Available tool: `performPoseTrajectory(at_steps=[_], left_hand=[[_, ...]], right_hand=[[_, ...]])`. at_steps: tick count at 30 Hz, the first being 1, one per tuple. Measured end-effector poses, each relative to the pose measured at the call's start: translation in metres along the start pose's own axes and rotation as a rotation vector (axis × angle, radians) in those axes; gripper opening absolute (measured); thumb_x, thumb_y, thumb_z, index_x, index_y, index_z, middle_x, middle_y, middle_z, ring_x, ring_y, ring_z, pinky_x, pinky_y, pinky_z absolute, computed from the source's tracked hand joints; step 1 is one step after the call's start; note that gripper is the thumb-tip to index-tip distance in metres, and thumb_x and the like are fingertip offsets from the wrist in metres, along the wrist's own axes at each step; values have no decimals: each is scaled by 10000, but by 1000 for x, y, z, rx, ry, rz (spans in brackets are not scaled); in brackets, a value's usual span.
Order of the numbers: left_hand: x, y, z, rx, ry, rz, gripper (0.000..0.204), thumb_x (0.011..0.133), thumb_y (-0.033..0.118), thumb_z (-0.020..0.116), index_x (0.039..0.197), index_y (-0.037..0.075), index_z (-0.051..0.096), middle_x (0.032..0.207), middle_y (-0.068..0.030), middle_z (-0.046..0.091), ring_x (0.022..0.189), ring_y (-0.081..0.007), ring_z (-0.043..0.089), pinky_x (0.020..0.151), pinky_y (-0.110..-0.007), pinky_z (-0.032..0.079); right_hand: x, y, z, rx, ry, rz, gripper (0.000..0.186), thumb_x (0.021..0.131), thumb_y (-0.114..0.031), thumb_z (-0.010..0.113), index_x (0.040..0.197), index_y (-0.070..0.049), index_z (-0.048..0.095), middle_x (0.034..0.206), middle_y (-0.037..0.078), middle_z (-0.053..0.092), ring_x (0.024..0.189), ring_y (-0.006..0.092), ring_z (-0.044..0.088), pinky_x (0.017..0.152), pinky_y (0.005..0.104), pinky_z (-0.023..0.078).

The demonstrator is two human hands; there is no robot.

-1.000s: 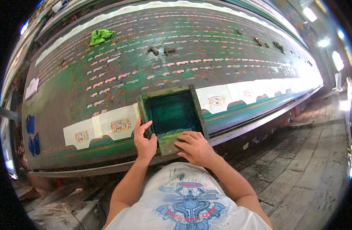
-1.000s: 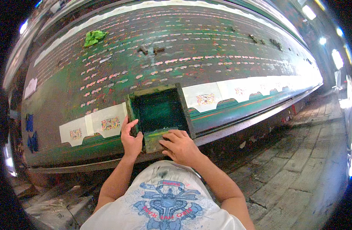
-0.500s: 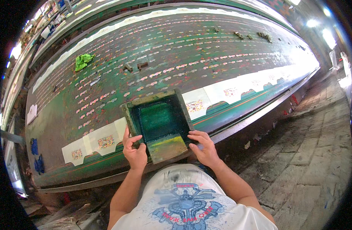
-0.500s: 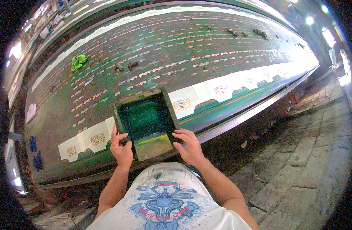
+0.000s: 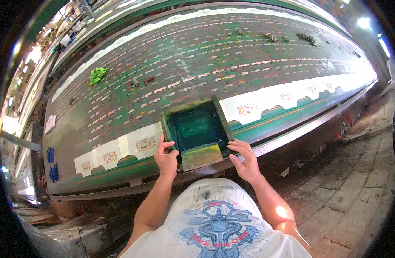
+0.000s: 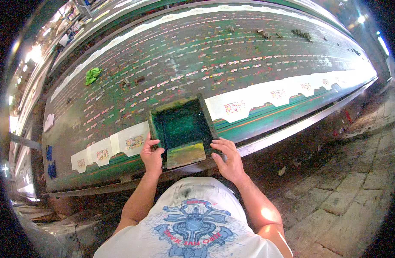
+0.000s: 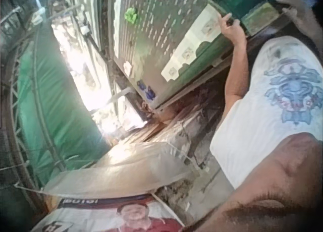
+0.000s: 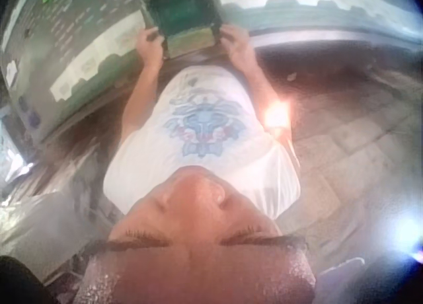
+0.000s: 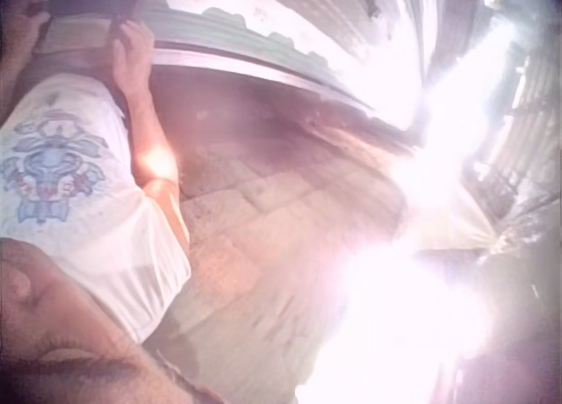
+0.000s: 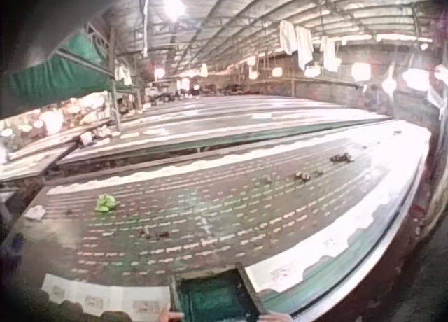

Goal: The person holds a screen printing frame over a long fabric roll and repeatedly uses a squeegee to pull green ink across the mesh. The fabric advances incrementally between strokes, and the person occasionally wipes the squeegee with a cloth. The task continues along the length of the fabric without visible completion.

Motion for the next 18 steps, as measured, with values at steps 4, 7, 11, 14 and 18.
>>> performPoseTrajectory(at_steps=[4,7,11,14,18], left_hand=[[-2,2,0,16,8,-79,309,745,-155,725,995,25,748,1807,-219,474,1494,-230,608,1109,-345,494],[-1,-2,2,-20,13,19,297,735,-151,738,962,40,715,1815,-226,452,1386,-197,658,1041,-342,521],[-4,0,1,19,17,-37,261,737,-134,747,898,59,676,1813,-233,456,1306,-163,671,988,-317,514],[-5,3,3,19,14,-64,250,742,-135,741,863,66,654,1810,-242,458,1350,-167,659,1003,-307,503],[-4,2,7,-26,23,17,254,753,-146,731,837,73,633,1813,-249,448,1385,-177,658,1029,-304,503]], right_hand=[[-2,6,-16,21,-31,-47,350,983,-16,798,1332,-36,794,1455,182,749,1433,416,643,1223,524,497],[-1,2,-23,-6,-43,-96,350,955,16,803,1302,-27,796,1427,183,755,1408,423,657,1199,527,517],[7,-13,-26,-42,-72,-191,349,918,36,813,1263,-16,797,1385,189,761,1379,427,671,1173,536,535],[12,-28,-14,-94,-117,-311,360,903,-20,843,1259,-33,796,1361,180,754,1357,426,678,1143,544,552],[25,-58,16,-174,-277,-429,391,881,-83,883,1261,-50,795,1379,169,743,1372,407,675,1128,545,554]])
Point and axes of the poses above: each hand's wrist, its own x-axis towards the middle knuckle, its own z-axis out of the palm, y = z × x, the point moved 5 cm from there along x, towards the middle knuckle
